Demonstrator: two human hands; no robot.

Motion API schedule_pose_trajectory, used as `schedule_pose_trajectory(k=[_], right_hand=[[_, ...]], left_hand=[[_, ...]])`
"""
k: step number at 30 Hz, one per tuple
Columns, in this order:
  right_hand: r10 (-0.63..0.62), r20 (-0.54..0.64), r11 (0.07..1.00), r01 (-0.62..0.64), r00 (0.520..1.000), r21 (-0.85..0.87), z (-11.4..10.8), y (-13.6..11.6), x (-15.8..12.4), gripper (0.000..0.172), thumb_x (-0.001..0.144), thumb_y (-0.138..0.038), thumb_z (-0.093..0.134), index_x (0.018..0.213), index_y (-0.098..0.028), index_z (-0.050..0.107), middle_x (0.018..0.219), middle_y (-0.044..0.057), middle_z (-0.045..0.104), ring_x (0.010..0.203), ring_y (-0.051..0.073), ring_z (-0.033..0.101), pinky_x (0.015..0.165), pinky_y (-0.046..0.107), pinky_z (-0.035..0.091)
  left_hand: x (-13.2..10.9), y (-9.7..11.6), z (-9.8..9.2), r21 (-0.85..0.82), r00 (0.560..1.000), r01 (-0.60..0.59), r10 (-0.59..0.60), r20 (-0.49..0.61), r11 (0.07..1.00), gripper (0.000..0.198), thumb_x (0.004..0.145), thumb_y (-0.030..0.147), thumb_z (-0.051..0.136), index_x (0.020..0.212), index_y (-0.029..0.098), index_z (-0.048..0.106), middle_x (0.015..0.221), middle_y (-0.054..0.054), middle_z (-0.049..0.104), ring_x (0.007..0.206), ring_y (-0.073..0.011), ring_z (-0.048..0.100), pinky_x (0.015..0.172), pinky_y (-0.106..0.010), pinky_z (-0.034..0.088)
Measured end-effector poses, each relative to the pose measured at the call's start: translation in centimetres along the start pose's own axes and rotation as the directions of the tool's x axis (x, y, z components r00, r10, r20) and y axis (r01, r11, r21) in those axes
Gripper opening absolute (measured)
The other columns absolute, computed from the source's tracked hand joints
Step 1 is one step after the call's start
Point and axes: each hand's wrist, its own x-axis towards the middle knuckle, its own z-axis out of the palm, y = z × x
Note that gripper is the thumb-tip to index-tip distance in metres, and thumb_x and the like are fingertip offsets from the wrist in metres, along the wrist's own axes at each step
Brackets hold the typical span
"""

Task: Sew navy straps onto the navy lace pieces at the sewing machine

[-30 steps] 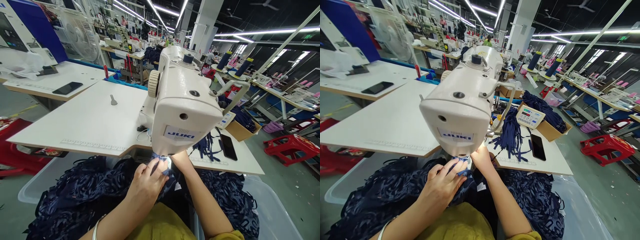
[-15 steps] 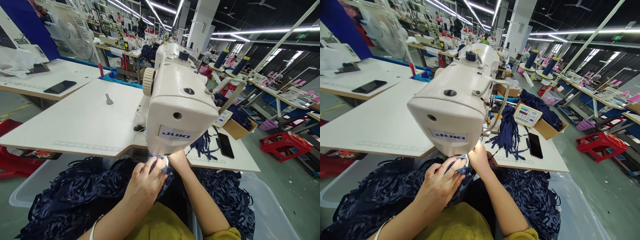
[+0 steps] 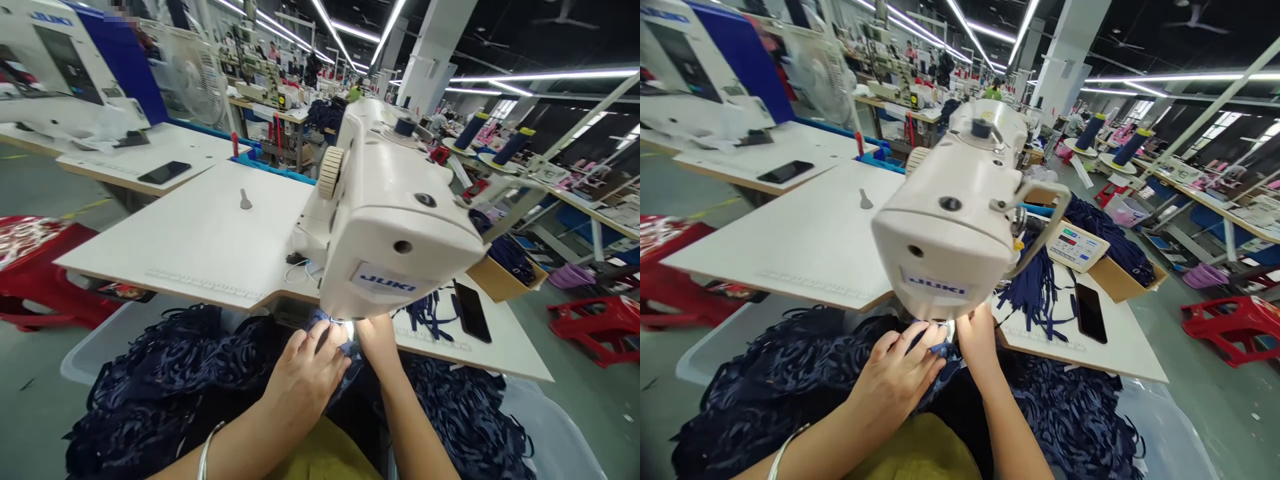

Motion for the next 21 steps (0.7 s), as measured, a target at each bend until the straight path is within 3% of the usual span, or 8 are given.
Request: schedule_pose_trajectory(k=[2,4,8,11,14,21], right_hand=[[0.066,0.024,0.998,-0.066,0.998,-0.012,-0.9,-0.2,-2.1,0.016,0.089,-0.029,0.043,0.089,-0.020,0.057,0.085,0.003,0.063,0.082,0.018,0.058,0.077,0.028,0.047],[0.080,0.182,0.997,-0.080,0.980,-0.006,-1.9,0.2,-4.2,0.023,0.094,-0.035,0.038,0.086,-0.022,0.054,0.078,0.001,0.059,0.075,0.016,0.056,0.071,0.025,0.047],[0.062,0.363,0.998,-0.065,0.930,-0.003,-3.2,2.1,-6.3,0.023,0.089,-0.043,0.052,0.097,-0.022,0.053,0.082,0.001,0.058,0.077,0.016,0.057,0.069,0.022,0.048],[0.106,0.409,0.994,-0.094,0.906,-0.050,-3.2,2.6,-6.3,0.023,0.089,-0.044,0.052,0.090,-0.022,0.055,0.079,0.002,0.058,0.076,0.017,0.058,0.068,0.022,0.049],[0.113,0.392,0.994,-0.103,0.913,-0.046,-2.9,2.1,-6.2,0.024,0.089,-0.046,0.049,0.091,-0.023,0.057,0.082,0.003,0.061,0.074,0.018,0.058,0.068,0.024,0.050],[0.123,0.437,0.992,-0.104,0.891,-0.067,-3.3,1.3,-5.7,0.029,0.090,-0.046,0.045,0.101,-0.024,0.059,0.096,0.007,0.064,0.082,0.022,0.059,0.074,0.030,0.050]], left_hand=[[-0.4,-0.1,0.1,0.030,1.000,-0.004,0.004,0.001,1.000,0.018,0.093,0.031,0.050,0.100,0.022,0.065,0.114,0.000,0.065,0.108,-0.0191,0.054,0.087,-0.035,0.032],[-0.7,-0.4,0.0,0.063,0.998,-0.056,0.053,0.035,0.996,0.019,0.093,0.034,0.051,0.103,0.024,0.064,0.116,0.000,0.063,0.108,-0.0198,0.053,0.089,-0.035,0.031],[-1.3,-0.9,-0.3,0.128,0.971,-0.188,0.165,0.174,0.974,0.024,0.093,0.034,0.048,0.109,0.021,0.061,0.122,-0.007,0.057,0.112,-0.0254,0.051,0.092,-0.039,0.032],[-1.5,-0.8,-0.5,0.165,0.966,-0.197,0.163,0.201,0.966,0.032,0.093,0.030,0.046,0.121,0.017,0.055,0.126,-0.011,0.053,0.111,-0.0255,0.051,0.090,-0.038,0.036],[-1.6,-0.6,-0.6,0.194,0.971,-0.177,0.139,0.196,0.965,0.038,0.094,0.029,0.041,0.129,0.014,0.049,0.129,-0.012,0.052,0.110,-0.0235,0.052,0.091,-0.037,0.038],[-1.2,-0.5,-1.2,0.207,0.963,-0.242,0.208,0.171,0.948,0.040,0.093,0.021,0.038,0.130,0.012,0.050,0.130,-0.010,0.052,0.109,-0.0241,0.052,0.090,-0.035,0.041]])
